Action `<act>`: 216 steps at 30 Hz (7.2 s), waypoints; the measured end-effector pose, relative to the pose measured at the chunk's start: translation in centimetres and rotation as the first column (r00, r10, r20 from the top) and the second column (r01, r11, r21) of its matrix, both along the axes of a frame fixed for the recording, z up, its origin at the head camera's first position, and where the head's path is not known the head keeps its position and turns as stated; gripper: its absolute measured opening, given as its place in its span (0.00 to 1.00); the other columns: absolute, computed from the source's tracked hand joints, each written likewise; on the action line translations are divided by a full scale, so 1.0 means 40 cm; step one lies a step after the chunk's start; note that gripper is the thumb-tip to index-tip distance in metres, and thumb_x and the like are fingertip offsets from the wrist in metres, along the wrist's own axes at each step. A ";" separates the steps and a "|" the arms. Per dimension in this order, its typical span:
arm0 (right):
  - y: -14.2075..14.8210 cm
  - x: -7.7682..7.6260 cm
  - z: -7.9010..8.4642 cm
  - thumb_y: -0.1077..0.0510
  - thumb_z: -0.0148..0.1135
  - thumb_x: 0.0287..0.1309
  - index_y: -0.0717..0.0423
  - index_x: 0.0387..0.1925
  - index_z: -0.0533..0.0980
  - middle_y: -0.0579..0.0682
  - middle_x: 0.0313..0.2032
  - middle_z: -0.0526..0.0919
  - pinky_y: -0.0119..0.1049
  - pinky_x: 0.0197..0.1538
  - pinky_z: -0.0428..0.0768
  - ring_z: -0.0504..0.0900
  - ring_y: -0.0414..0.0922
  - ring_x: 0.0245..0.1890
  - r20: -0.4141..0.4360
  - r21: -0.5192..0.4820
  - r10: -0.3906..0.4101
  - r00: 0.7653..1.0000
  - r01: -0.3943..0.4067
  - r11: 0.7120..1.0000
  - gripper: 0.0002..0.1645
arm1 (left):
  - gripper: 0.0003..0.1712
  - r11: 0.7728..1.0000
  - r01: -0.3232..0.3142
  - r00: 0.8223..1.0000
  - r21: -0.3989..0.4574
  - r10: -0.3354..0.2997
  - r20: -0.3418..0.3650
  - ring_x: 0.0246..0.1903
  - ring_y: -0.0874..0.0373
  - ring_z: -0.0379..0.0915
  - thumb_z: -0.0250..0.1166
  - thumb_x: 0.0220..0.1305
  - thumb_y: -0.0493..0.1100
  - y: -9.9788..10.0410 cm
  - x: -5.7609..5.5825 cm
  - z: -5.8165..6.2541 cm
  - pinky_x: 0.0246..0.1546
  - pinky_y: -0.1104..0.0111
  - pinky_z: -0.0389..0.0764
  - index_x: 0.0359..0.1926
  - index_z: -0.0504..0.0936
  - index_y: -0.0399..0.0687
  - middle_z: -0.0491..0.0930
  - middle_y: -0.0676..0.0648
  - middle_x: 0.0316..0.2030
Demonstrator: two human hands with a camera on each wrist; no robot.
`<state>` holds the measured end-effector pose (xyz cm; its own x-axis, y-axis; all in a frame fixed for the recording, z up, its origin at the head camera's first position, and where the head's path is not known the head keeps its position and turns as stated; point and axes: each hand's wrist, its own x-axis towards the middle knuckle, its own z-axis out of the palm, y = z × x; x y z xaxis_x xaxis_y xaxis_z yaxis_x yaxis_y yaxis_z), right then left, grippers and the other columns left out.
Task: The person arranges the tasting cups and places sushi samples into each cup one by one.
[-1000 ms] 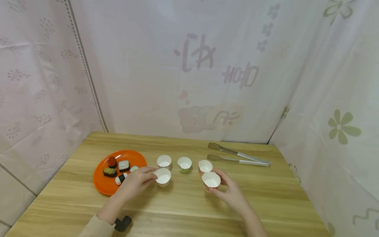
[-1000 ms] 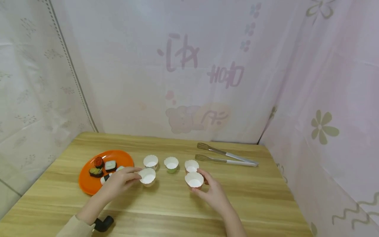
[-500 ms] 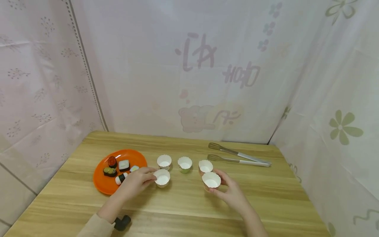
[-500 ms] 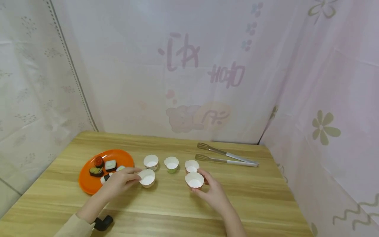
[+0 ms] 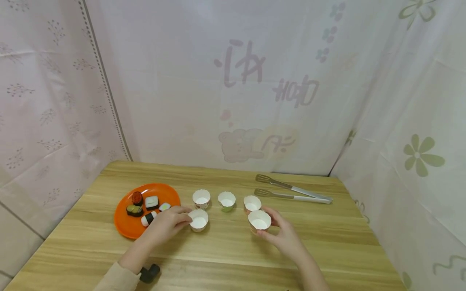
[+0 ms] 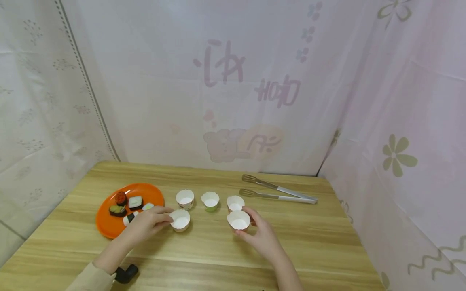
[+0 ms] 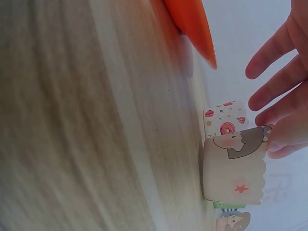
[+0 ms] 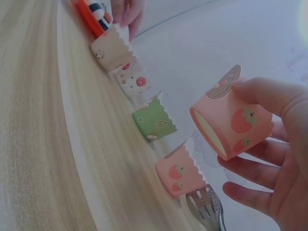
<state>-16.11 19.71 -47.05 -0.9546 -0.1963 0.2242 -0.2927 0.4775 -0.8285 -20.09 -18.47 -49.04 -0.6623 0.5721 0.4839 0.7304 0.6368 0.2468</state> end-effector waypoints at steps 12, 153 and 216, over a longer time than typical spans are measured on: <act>-0.003 0.000 0.000 0.49 0.77 0.45 0.45 0.63 0.69 0.45 0.51 0.79 0.65 0.51 0.72 0.78 0.47 0.45 -0.018 -0.012 0.011 1.000 -0.011 1.000 0.42 | 0.08 0.999 -0.025 0.999 -0.031 0.026 0.042 0.46 0.55 0.78 0.74 0.53 0.37 -0.010 -0.001 -0.005 0.42 0.65 0.83 0.36 0.88 0.51 0.82 0.48 0.45; -0.053 0.028 0.011 0.60 0.78 0.42 0.49 0.63 0.69 0.48 0.56 0.77 0.63 0.49 0.75 0.79 0.51 0.45 -0.113 -0.046 0.101 0.988 -0.107 0.993 0.44 | 0.13 0.942 0.304 0.952 0.142 -0.295 -0.086 0.45 0.62 0.77 0.70 0.58 0.42 0.304 0.047 0.097 0.49 0.72 0.77 0.46 0.84 0.49 0.82 0.55 0.44; -0.044 0.023 0.003 0.53 0.74 0.49 0.47 0.66 0.66 0.49 0.55 0.78 0.49 0.56 0.76 0.77 0.46 0.53 -0.112 0.049 0.162 0.980 -0.158 0.986 0.42 | 0.05 0.972 0.225 0.972 0.062 -0.220 -0.084 0.39 0.63 0.77 0.73 0.53 0.41 0.249 0.037 0.084 0.42 0.77 0.78 0.32 0.85 0.52 0.82 0.54 0.37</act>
<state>-15.20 17.95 -46.93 -0.8781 -0.3555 0.3201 -0.4608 0.4488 -0.7657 -18.60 -8.52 -45.66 -0.4822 0.6634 0.5722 0.8700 0.4392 0.2241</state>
